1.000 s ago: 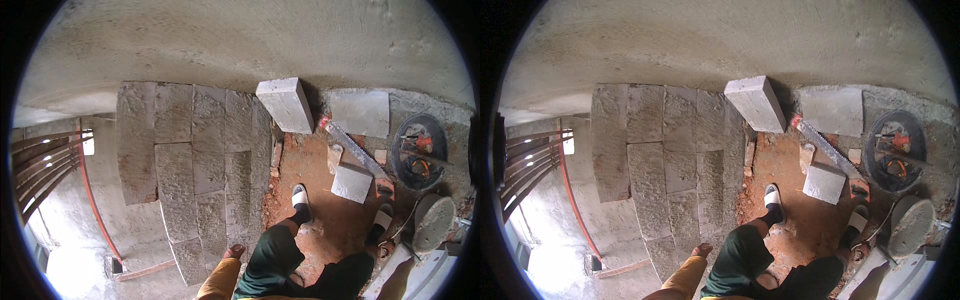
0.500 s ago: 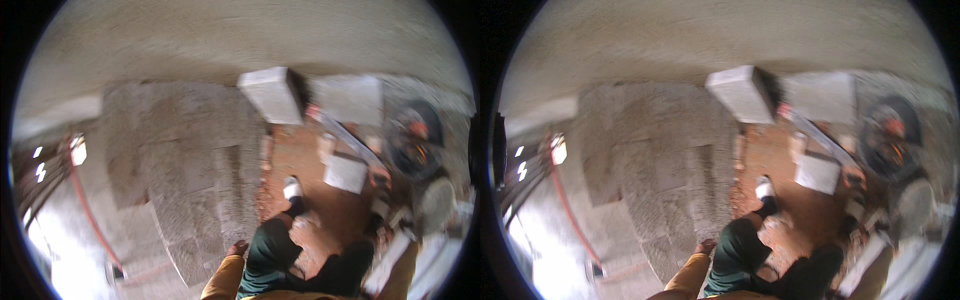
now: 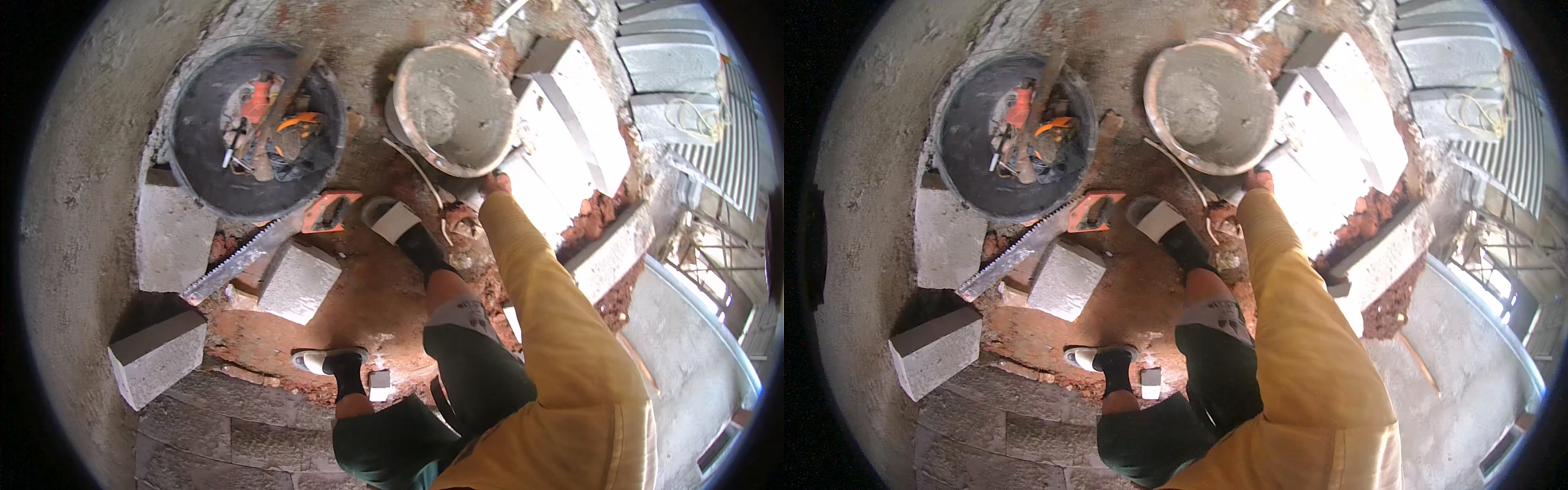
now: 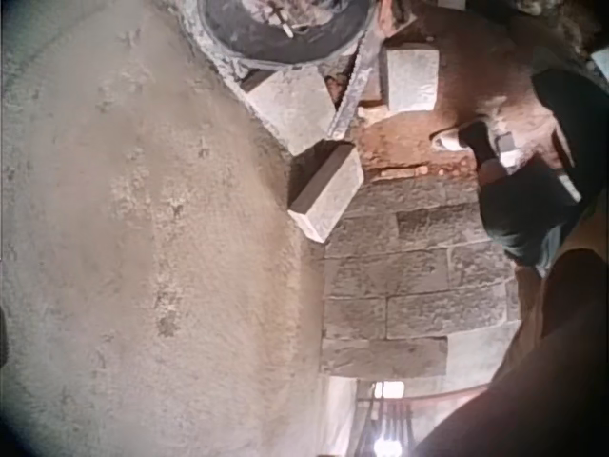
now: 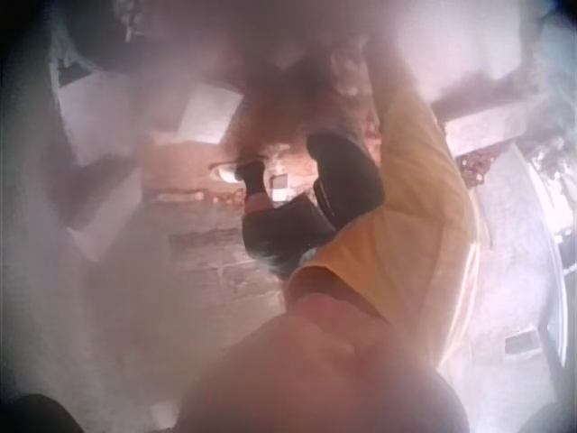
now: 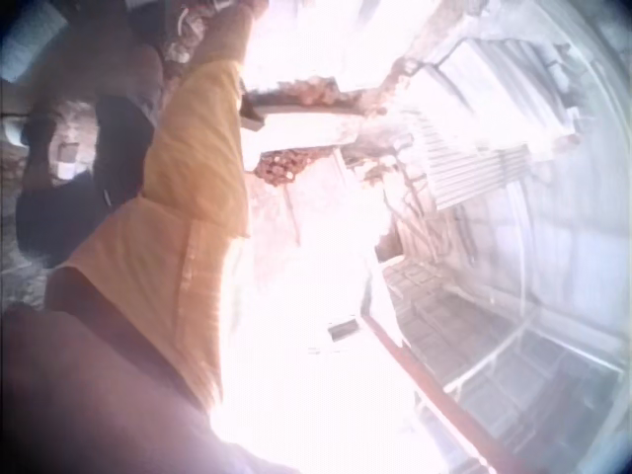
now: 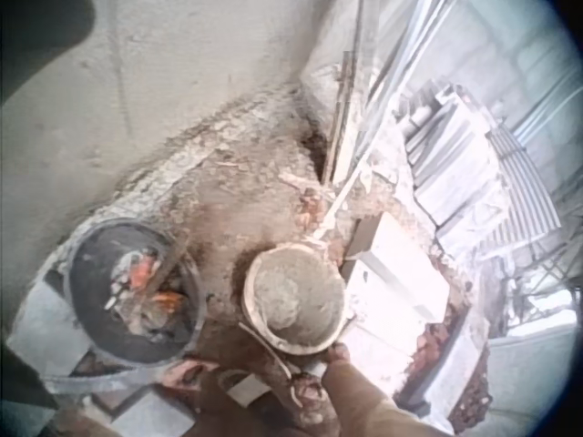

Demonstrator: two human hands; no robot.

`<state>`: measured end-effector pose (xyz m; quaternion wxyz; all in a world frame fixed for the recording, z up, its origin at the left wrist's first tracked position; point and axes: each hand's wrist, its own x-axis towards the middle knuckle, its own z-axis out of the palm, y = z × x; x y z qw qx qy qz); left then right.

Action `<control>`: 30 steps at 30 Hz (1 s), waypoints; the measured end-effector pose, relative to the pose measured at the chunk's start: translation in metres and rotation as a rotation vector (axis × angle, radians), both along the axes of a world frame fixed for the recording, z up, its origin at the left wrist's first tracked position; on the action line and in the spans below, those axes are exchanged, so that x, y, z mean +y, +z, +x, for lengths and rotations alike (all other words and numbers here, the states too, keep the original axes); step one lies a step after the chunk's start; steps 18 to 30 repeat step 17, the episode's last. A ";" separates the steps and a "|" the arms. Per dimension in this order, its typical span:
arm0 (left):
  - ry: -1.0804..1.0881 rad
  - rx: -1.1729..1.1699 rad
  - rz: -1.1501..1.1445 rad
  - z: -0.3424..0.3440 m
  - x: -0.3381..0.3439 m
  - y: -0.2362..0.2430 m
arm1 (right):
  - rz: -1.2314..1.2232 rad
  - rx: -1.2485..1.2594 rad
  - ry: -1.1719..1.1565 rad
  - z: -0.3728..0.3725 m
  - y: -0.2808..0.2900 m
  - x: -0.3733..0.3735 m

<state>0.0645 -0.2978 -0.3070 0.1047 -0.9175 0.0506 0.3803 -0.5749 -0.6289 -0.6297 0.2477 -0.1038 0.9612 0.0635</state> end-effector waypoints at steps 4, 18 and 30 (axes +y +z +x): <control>-0.004 -0.055 -0.010 0.000 -0.012 0.003 | -0.042 -0.039 0.055 -0.034 -0.037 0.016; 0.573 -0.946 -0.638 -0.043 0.076 0.212 | 0.221 -0.680 1.167 0.016 0.345 -0.023; 0.573 -0.946 -0.638 -0.043 0.076 0.212 | 0.221 -0.680 1.167 0.016 0.345 -0.023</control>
